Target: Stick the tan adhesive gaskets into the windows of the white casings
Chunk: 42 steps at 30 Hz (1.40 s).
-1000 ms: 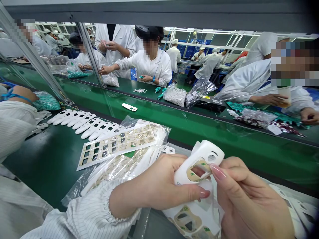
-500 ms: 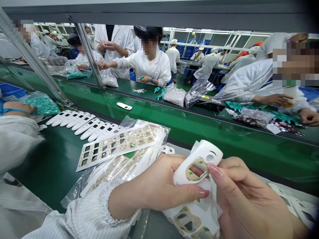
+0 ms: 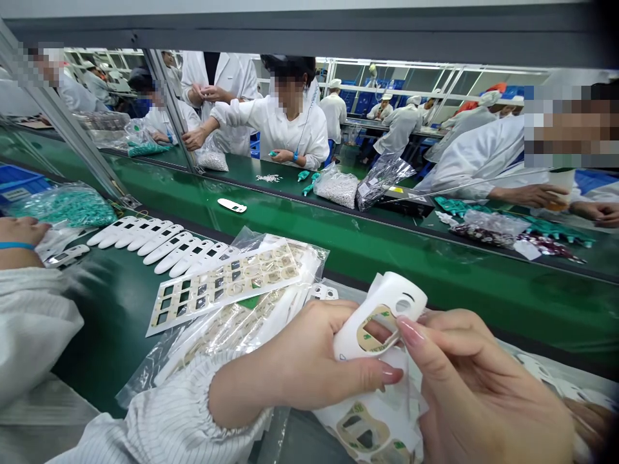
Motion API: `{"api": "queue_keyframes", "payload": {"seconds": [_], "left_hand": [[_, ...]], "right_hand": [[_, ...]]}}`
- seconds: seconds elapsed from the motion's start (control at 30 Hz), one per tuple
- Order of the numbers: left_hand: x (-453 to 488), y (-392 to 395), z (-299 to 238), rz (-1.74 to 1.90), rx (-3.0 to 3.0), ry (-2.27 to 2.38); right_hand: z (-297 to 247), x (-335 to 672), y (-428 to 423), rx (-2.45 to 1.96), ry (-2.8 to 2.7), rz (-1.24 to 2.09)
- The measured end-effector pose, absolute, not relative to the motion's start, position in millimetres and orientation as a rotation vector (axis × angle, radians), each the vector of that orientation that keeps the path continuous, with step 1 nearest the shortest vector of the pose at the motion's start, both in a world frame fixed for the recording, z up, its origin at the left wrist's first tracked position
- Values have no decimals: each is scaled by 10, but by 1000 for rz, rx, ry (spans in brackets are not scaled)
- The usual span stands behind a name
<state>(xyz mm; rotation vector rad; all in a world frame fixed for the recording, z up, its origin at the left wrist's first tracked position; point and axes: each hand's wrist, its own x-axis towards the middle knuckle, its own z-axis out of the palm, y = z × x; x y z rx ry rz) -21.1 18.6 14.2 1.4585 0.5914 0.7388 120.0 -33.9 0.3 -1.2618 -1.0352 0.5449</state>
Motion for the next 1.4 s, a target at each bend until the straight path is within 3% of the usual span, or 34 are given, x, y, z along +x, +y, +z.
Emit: {"api": "queue_keyframes", "payload": {"seconds": [0.47,0.77,0.97,1.07,1.4], "left_hand": [[-202,176,186,698,1425,652],[-207,150,136,655,1572,702],[-181,189,106,585,1381,581],[-141,269,30,569,1350,617],[-94,541,-132,694,1533,903]], "right_hand": [[75,1172,-215,-1311,-1148,-112],[44,1256,-192,-1357,-1054,614],[69,1555,-171,-1249,-1286,879],[-65,1771,4,-1104,-1070,1054],[-1081,2453,817,-1206,-408,919]]}}
